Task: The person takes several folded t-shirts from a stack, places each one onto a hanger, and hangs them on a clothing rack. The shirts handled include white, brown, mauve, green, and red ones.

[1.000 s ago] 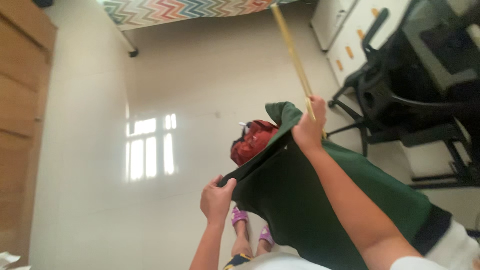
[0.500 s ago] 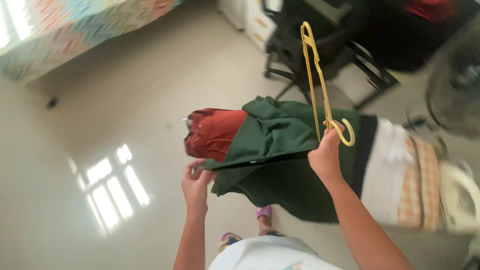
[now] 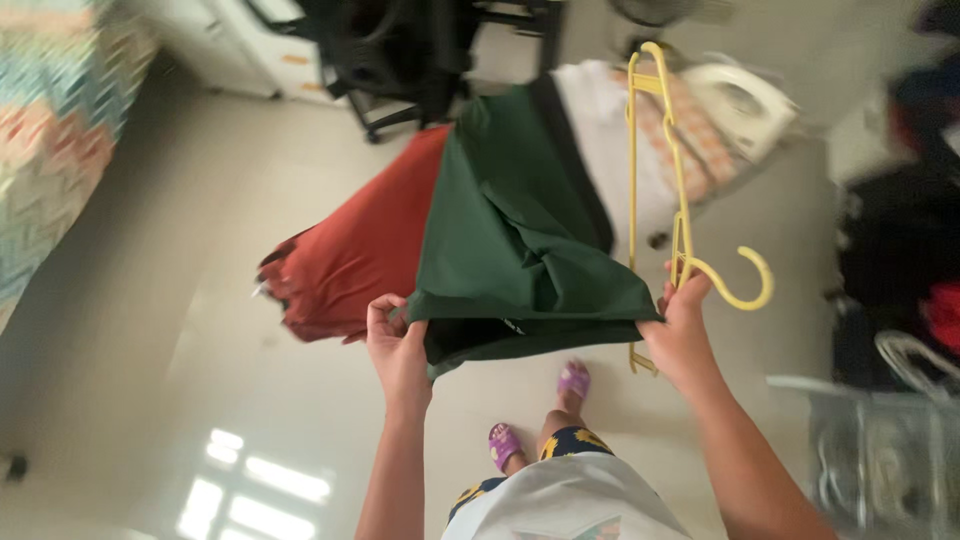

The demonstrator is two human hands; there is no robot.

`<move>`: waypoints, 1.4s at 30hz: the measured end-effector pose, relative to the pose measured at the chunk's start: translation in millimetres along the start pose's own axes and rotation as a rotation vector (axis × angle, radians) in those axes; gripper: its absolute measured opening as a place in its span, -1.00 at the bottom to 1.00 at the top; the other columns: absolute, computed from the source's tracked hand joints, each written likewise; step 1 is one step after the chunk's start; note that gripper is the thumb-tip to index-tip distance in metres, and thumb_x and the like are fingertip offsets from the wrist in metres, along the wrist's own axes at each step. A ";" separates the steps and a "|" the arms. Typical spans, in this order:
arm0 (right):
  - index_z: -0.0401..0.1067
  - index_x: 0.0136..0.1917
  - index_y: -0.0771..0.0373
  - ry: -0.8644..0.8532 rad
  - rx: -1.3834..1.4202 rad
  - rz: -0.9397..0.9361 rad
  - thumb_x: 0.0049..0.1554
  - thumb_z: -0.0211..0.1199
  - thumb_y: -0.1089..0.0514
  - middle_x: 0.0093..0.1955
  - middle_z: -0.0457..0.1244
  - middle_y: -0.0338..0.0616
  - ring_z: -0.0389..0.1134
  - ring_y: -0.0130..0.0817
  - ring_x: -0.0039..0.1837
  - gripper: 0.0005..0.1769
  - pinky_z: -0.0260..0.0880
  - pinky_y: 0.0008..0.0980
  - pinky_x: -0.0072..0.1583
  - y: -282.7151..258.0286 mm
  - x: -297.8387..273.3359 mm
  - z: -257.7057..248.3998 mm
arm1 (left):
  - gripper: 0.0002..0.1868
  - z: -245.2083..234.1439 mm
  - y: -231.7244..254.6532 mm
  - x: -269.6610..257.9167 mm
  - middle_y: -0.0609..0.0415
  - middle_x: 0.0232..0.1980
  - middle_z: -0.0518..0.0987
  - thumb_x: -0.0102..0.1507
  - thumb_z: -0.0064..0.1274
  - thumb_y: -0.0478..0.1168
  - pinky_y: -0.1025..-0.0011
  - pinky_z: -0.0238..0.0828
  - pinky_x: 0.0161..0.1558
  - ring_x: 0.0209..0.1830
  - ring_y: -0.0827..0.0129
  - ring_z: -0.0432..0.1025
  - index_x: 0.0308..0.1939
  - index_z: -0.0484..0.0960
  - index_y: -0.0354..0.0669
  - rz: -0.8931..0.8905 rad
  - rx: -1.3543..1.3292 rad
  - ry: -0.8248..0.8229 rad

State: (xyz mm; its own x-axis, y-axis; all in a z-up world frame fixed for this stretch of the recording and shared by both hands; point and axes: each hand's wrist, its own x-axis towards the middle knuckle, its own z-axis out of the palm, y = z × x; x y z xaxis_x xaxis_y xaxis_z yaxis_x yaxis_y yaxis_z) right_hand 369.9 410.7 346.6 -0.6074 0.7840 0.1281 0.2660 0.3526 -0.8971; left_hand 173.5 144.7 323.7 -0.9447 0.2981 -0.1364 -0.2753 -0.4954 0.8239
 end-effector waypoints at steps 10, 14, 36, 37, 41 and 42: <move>-0.10 0.38 0.19 0.277 -0.032 0.128 -0.17 0.11 0.62 0.30 -0.02 -0.23 0.06 -0.46 0.13 -0.08 0.19 -0.44 0.19 28.2 -108.0 -165.6 | -0.76 115.6 -23.8 -87.2 0.20 -0.44 0.52 0.28 0.08 -0.45 0.63 0.03 -0.52 -0.54 0.72 0.22 -0.04 0.43 -0.14 -0.087 0.277 -0.336; -0.09 0.41 0.19 0.328 -0.066 0.210 -0.14 0.15 0.60 0.13 -0.03 -0.18 0.04 -0.44 0.05 -0.08 0.19 -0.42 0.12 41.3 -149.9 -228.5 | -0.77 160.7 -45.1 -129.4 0.20 -0.40 0.60 0.28 0.06 -0.46 0.62 0.06 -0.52 -0.53 0.74 0.26 -0.05 0.43 -0.15 -0.115 0.283 -0.448; 0.54 0.28 0.18 0.245 -0.104 0.398 0.34 0.08 0.05 -0.29 0.09 -0.24 0.04 -0.50 -0.30 -0.63 0.11 -0.44 -0.24 44.5 -267.9 -391.3 | -0.78 307.2 -95.6 -260.6 0.04 -0.65 0.36 0.15 0.15 -0.39 0.27 0.18 -0.49 -0.65 0.31 0.25 -0.15 0.54 -0.13 0.225 0.914 -0.447; 0.56 0.24 0.18 0.234 -0.132 0.421 0.28 0.15 0.05 -0.35 0.12 -0.26 0.06 -0.51 -0.34 -0.65 0.09 -0.43 -0.27 37.8 -274.7 -391.3 | -0.79 313.5 -98.3 -258.3 0.00 -0.65 0.37 0.16 0.15 -0.37 0.22 0.20 -0.47 -0.65 0.21 0.28 -0.15 0.53 -0.12 0.262 0.965 -0.442; 0.61 0.12 0.24 0.191 -0.247 0.380 0.14 0.30 0.08 -0.48 0.23 -0.32 0.11 -0.57 -0.44 -0.68 0.12 -0.45 -0.38 12.0 -294.0 -381.6 | -0.70 329.7 -105.6 -245.2 -0.08 -0.63 0.42 0.09 0.07 -0.41 0.08 0.27 -0.35 -0.56 -0.03 0.39 -0.10 0.49 -0.10 0.332 1.034 -0.460; 0.61 0.09 0.26 0.182 -0.275 0.337 0.11 0.30 0.09 -0.49 0.24 -0.34 0.12 -0.60 -0.44 -0.68 0.16 -0.47 -0.39 6.2 -297.7 -378.8 | -0.68 332.7 -107.2 -243.5 -0.08 -0.62 0.43 0.09 0.07 -0.41 0.06 0.28 -0.34 -0.54 -0.05 0.40 -0.08 0.48 -0.09 0.353 1.053 -0.467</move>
State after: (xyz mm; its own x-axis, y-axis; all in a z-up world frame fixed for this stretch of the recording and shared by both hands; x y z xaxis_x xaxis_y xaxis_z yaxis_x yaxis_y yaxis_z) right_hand 836.0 373.0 463.0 -0.3181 0.9463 -0.0568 0.6294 0.1660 -0.7592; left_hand 492.3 396.7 451.6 -0.7235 0.6544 0.2200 0.4713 0.2352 0.8500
